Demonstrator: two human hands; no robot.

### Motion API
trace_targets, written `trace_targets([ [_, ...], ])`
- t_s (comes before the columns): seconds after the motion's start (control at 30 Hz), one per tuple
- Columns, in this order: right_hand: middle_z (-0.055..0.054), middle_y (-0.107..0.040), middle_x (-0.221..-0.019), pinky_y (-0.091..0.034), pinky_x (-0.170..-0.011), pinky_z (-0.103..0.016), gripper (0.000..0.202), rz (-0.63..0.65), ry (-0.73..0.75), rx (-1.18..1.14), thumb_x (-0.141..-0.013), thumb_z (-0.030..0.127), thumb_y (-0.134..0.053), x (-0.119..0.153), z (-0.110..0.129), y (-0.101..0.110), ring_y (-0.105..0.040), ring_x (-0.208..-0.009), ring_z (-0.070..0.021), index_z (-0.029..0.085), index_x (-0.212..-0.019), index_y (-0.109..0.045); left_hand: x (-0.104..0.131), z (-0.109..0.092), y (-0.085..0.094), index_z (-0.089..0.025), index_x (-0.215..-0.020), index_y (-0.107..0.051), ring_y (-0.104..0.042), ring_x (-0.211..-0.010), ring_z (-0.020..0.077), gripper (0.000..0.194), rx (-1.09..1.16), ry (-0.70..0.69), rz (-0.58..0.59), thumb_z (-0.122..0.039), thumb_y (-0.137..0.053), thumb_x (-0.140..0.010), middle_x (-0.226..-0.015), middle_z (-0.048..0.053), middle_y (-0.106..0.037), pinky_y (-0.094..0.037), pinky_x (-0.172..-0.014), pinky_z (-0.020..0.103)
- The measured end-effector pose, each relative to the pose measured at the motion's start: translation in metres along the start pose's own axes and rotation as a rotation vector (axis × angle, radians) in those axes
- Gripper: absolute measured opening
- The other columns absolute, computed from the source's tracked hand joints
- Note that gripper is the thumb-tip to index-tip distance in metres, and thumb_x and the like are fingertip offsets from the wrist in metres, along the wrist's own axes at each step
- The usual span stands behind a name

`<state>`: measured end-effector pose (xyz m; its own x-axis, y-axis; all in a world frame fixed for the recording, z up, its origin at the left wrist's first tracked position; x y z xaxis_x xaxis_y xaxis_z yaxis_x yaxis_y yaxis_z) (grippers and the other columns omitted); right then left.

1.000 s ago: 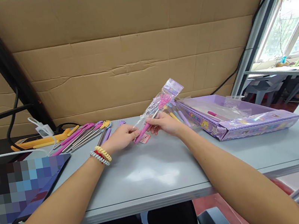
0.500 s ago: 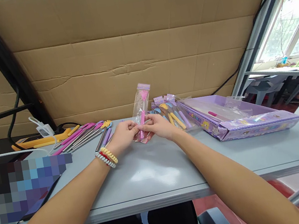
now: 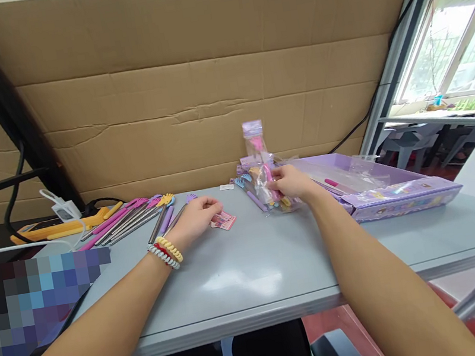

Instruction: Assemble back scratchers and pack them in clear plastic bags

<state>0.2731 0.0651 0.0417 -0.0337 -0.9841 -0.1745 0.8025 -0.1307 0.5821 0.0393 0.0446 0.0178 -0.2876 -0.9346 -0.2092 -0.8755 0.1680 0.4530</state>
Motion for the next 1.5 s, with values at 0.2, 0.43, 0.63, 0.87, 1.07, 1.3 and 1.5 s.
trace_targets([
  [0.2,-0.006,-0.063,-0.06,-0.036,-0.05,-0.026,0.012,-0.155,-0.037,0.697,-0.066,0.015,-0.055,-0.009,-0.017,0.021,-0.054,-0.053,-0.0161,0.016,-0.073,-0.065,0.004,-0.003,-0.004,-0.017,-0.079,-0.064,-0.061,-0.076,0.0177,0.019,-0.316,-0.095,0.049,-0.031,-0.052,-0.075,-0.083,0.006,-0.069,-0.044,-0.065,0.026],
  [0.43,-0.014,-0.068,-0.098,-0.04,-0.059,-0.027,0.051,-0.202,-0.03,0.879,-0.061,0.01,-0.052,-0.009,-0.013,0.015,-0.063,-0.081,-0.0238,0.017,-0.11,-0.066,0.006,-0.004,-0.006,-0.019,-0.08,-0.063,-0.06,-0.077,0.0207,0.019,-0.637,-0.271,0.058,-0.027,-0.046,-0.077,-0.086,0.007,-0.068,-0.042,-0.067,0.029],
  [0.63,-0.016,-0.065,-0.106,-0.042,-0.072,-0.032,0.044,-0.205,-0.012,0.944,-0.069,0.016,-0.051,-0.01,-0.014,0.012,-0.06,-0.094,-0.0268,0.017,-0.11,-0.067,0.001,-0.002,-0.002,-0.019,-0.082,-0.064,-0.06,-0.079,0.0207,0.022,-0.739,-0.306,0.077,-0.02,-0.043,-0.078,-0.09,0.008,-0.067,-0.043,-0.069,0.03],
  [0.87,-0.016,-0.064,-0.1,-0.038,-0.086,-0.037,0.033,-0.472,0.297,0.752,-0.082,0.03,-0.045,0.0,0.023,0.005,-0.053,-0.101,-0.0271,0.013,-0.099,-0.068,-0.015,0.014,0.057,-0.019,-0.096,-0.065,-0.059,-0.097,0.0249,0.031,-0.848,-0.08,-0.147,-0.014,-0.046,-0.072,-0.105,0.01,-0.066,-0.044,-0.078,0.032],
  [1.07,-0.008,-0.068,-0.091,-0.042,-0.074,-0.03,0.027,-0.167,0.449,0.489,-0.081,0.032,-0.049,0.009,0.046,-0.05,-0.058,-0.083,-0.0198,0.016,-0.09,-0.068,-0.016,0.033,0.087,-0.019,-0.081,-0.069,-0.062,-0.087,0.0256,0.022,-0.896,0.1,-0.218,-0.019,-0.049,-0.071,-0.087,0.012,-0.07,-0.045,-0.076,0.032],
  [1.3,-0.005,-0.069,-0.089,-0.042,-0.068,-0.026,0.024,0.091,0.413,0.461,-0.079,0.037,-0.051,0.021,0.052,-0.078,-0.059,-0.08,-0.0171,0.02,-0.086,-0.067,-0.017,0.039,0.069,-0.015,-0.092,-0.068,-0.062,-0.091,0.0293,0.03,-0.937,0.163,-0.229,-0.024,-0.046,-0.074,-0.098,0.018,-0.067,-0.047,-0.072,0.036],
  [1.5,-0.005,-0.068,-0.086,-0.042,-0.067,-0.027,0.024,0.086,0.362,0.456,-0.079,0.037,-0.052,0.014,0.041,-0.067,-0.059,-0.077,-0.017,0.019,-0.086,-0.066,-0.015,0.046,0.071,-0.013,-0.096,-0.066,-0.062,-0.093,0.0302,0.031,-0.993,0.293,-0.175,-0.028,-0.051,-0.072,-0.099,0.019,-0.066,-0.048,-0.07,0.034],
])
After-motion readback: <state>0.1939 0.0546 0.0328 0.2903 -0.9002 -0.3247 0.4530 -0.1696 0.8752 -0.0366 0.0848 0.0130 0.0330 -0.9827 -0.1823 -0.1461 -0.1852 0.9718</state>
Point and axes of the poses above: each hand's wrist, its own x-axis away from the middle knuckle, its own y-axis out of the back of the hand, z = x × y, the point moved 7 cm from there along -x, towards the middle knuckle
